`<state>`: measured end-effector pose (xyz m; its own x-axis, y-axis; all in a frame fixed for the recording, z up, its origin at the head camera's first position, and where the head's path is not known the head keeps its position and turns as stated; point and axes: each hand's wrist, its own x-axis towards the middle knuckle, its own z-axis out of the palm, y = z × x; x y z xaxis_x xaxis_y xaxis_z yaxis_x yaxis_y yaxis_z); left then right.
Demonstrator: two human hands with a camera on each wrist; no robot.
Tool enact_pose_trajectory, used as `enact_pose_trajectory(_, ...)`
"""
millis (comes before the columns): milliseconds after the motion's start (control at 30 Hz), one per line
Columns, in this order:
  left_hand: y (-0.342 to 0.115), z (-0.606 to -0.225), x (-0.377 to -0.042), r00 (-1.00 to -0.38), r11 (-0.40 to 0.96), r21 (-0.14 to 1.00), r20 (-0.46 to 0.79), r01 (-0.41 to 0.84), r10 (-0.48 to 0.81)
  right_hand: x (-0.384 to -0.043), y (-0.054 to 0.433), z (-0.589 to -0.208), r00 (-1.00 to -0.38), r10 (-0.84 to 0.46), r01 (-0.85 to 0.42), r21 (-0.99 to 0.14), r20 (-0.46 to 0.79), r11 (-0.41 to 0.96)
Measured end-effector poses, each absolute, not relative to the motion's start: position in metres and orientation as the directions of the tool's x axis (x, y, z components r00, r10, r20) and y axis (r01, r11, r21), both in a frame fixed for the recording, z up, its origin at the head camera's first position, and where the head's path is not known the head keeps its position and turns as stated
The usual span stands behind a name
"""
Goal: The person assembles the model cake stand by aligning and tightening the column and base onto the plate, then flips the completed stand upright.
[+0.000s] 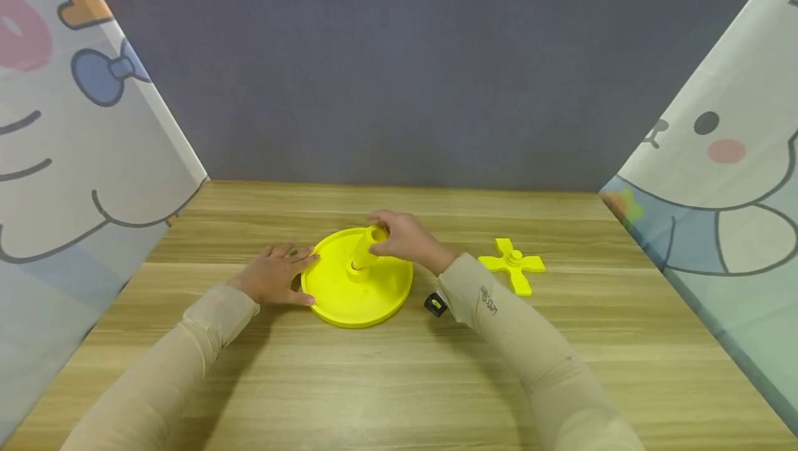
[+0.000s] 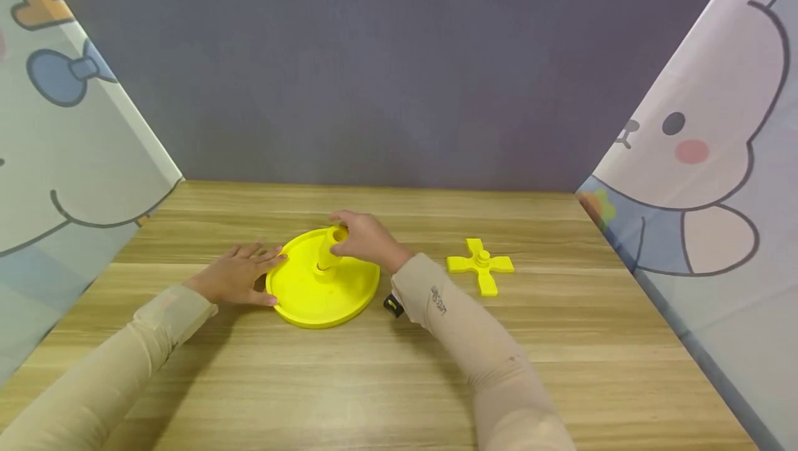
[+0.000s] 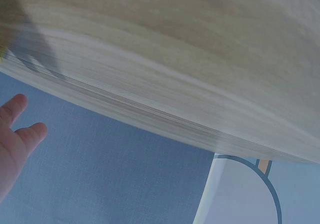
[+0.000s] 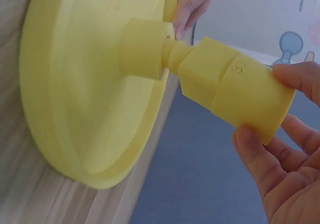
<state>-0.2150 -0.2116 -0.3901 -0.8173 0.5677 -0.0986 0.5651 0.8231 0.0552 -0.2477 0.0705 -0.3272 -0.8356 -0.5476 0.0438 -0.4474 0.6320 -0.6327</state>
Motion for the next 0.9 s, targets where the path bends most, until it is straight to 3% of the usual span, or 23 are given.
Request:
enact_pose_trajectory(433, -0.214, -0.392, -0.216, -0.812, 0.82, 0.058, -0.117, 0.569, 0.572, -0.246, 0.047, -0.32, -0.786, -0.618, -0.553, -0.469, 0.02, 0.688)
enact_pose_trajectory(900, -0.21, -0.4, -0.218, -0.807, 0.815, 0.049, -0.116, 0.578, 0.58, -0.249, 0.036, -0.329, -0.783, -0.622, -0.555, -0.425, -0.025, 0.716)
